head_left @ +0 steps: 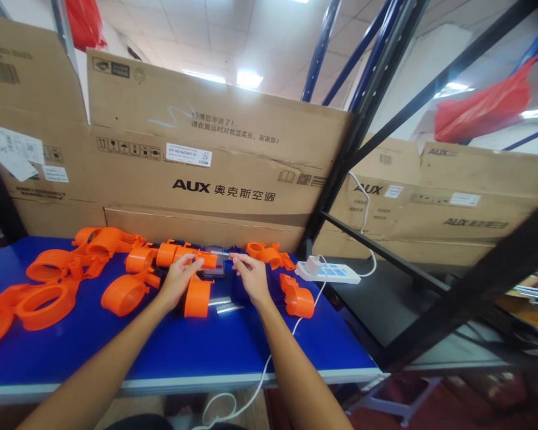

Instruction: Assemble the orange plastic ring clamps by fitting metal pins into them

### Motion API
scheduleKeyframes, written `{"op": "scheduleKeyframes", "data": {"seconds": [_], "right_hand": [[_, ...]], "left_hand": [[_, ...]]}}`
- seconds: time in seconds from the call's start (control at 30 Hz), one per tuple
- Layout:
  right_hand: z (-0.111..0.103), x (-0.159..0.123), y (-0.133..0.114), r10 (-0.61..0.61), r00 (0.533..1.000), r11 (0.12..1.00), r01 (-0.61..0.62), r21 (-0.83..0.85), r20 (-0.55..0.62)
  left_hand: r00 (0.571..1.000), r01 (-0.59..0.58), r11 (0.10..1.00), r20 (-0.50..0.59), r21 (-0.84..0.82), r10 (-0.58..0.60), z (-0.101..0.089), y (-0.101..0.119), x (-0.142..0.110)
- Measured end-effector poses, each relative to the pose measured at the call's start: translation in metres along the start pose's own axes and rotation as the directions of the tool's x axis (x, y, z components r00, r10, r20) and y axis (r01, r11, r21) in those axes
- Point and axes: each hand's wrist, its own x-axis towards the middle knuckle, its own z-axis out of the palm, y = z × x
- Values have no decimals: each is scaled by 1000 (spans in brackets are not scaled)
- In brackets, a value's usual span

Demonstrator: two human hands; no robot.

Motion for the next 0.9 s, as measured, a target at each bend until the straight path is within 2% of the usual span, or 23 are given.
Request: {"op": "scheduleKeyframes", "data": {"seconds": [0.17, 0.37, 0.6, 0.8, 0.9], "right_hand": [[-2, 1, -3, 17, 1000, 1000, -17, 12, 4], [0, -1, -4, 26, 996, 999, -30, 42, 89], [3, 0, -1, -51, 982, 997, 40, 63, 184], [6, 0, 1, -90, 968, 996, 87, 22, 236], [8, -3, 0, -133, 960, 977, 169, -131, 248]], "left_hand": [[1000, -14, 1000, 19, 19, 14, -1, 0, 1], [999, -45, 996, 2, 79, 45, -2, -1, 1], [997, -62, 995, 52, 81, 58, 2, 5, -4], [999, -13, 1000, 48, -16, 14, 4, 11, -3], [998, -34, 993, -48, -113, 29, 0, 15, 1]]}}
